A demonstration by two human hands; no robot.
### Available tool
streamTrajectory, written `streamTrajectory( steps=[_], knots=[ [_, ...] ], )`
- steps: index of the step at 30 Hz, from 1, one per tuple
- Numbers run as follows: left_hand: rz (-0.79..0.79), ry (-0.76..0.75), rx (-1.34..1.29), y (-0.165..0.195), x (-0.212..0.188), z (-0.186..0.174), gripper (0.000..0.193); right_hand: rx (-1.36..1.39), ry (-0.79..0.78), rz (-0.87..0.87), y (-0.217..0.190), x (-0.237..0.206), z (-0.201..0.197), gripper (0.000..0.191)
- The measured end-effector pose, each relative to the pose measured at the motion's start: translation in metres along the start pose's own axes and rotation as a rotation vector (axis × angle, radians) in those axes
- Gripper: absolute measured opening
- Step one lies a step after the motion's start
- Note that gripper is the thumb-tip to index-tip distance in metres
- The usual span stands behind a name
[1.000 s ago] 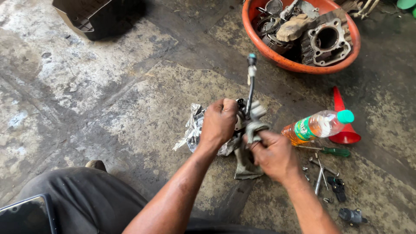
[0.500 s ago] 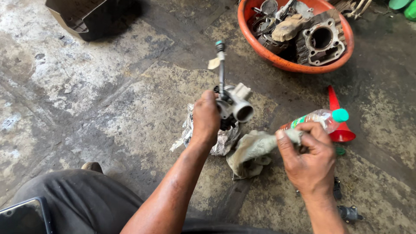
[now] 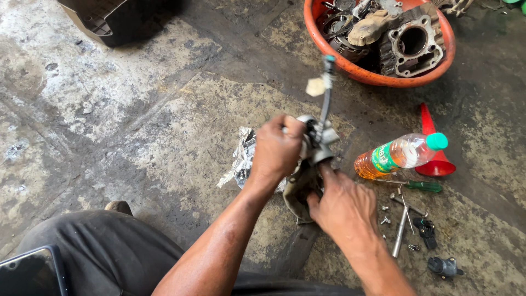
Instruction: The person cleans small metal engine parts by pouring a liquid solvent from a plastic bottle into a green basin and scrubbing them with a wire brush. They then wipe the parts and a larger carburetor assembly with a cloth.
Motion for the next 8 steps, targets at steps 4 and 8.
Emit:
streamTrajectory(
  steps=[4,8],
  knots=[
    [-0.034,-0.081,0.008,0.004,0.000,0.009,0.041,-0.100,-0.034,0.059,0.003,0.003,-0.004,0.063],
    [-0.194,-0.118,-0.118,-0.014,-0.004,0.014,0.038,0.373,-0.173,0.186,0.015,0.011,-0.011,0.059]
  ],
)
Point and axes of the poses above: each hand's wrist, its own x-axis towards the middle knuckle, its own z-axis out of the palm, y = z × x, the point moved 6 cm from there along x, towards the middle knuckle, and after that the axes turned 9 degrees about x, right-handed, at the moved point
